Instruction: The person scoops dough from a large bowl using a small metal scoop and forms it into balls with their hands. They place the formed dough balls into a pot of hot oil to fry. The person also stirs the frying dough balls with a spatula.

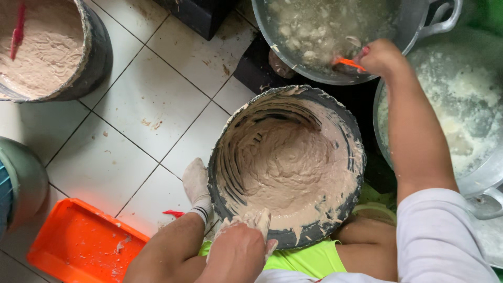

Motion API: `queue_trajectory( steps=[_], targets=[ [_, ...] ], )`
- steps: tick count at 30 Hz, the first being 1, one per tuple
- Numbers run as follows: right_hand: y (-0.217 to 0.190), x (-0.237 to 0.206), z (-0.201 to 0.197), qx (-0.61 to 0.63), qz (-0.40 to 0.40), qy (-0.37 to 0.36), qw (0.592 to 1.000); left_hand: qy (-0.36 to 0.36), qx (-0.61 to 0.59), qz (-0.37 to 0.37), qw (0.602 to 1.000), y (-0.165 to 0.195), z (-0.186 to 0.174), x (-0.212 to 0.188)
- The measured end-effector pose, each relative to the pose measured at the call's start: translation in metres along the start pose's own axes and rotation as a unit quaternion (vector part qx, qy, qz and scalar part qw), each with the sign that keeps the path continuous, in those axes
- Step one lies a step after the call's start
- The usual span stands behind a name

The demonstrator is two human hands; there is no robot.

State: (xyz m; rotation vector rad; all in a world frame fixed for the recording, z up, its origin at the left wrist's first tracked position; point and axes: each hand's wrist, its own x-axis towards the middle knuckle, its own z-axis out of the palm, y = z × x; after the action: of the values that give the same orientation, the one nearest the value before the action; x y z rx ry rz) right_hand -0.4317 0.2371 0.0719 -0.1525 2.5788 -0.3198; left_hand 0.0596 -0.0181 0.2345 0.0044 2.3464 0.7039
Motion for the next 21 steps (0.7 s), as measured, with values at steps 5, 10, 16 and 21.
queue_trajectory(
  steps=[5,10,16,21],
  targets=[
    [-0.057,0.009,0.03,0.078,-0.01,0.095,0.992,-0.104,-0.024,-0.058,0.993,-0.004,0.001,0.001],
    [-0.095,0.039,0.047,0.136,-0.036,0.236,0.961,-0.012,-0.028,-0.005,1.0,-0.005,0.001,-0.001],
    [-0.101,0.058,0.022,0.112,-0.158,0.286,0.938,-0.05,-0.055,-0.032,0.997,-0.004,-0.001,0.002],
    [-0.051,0.029,-0.039,-0.058,-0.218,0.263,0.938,-0.09,-0.024,-0.037,0.995,-0.003,-0.005,0.002]
  ],
)
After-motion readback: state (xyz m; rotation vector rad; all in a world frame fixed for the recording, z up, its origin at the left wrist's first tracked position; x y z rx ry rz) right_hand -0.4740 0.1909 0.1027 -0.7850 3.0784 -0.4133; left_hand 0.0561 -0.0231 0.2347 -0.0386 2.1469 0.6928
